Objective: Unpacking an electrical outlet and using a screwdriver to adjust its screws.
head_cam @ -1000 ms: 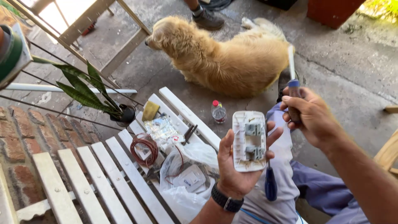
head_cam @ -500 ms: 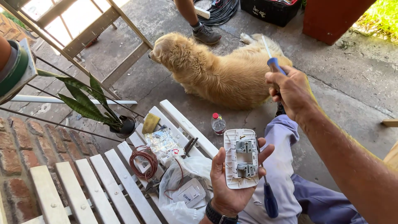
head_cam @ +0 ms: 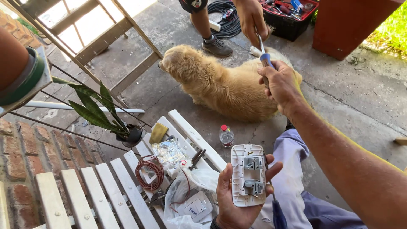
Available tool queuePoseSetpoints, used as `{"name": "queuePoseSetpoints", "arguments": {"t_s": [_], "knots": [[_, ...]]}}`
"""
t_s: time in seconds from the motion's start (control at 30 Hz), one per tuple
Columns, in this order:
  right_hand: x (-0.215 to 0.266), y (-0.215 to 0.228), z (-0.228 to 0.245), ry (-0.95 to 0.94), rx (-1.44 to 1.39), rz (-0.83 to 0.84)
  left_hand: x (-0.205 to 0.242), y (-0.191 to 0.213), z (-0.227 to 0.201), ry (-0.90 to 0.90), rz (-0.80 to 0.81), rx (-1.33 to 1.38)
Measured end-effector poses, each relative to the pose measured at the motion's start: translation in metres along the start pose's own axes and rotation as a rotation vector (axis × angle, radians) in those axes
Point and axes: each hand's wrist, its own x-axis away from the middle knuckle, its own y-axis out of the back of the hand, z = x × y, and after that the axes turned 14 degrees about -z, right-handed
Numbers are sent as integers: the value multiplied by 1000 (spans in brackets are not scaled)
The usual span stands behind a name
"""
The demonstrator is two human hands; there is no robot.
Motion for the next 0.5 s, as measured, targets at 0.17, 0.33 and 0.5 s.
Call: {"name": "queuePoseSetpoints", "arguments": {"t_s": [0.17,0.33,0.5], "knots": [[7,-1,16,23,36,0,2,1,0,-16,0,4],[45,39,-30,174,-28,114,0,7,-6,-26,17,16],[126,137,-142,-130,488,710,3,15,-19,-52,31,7]]}}
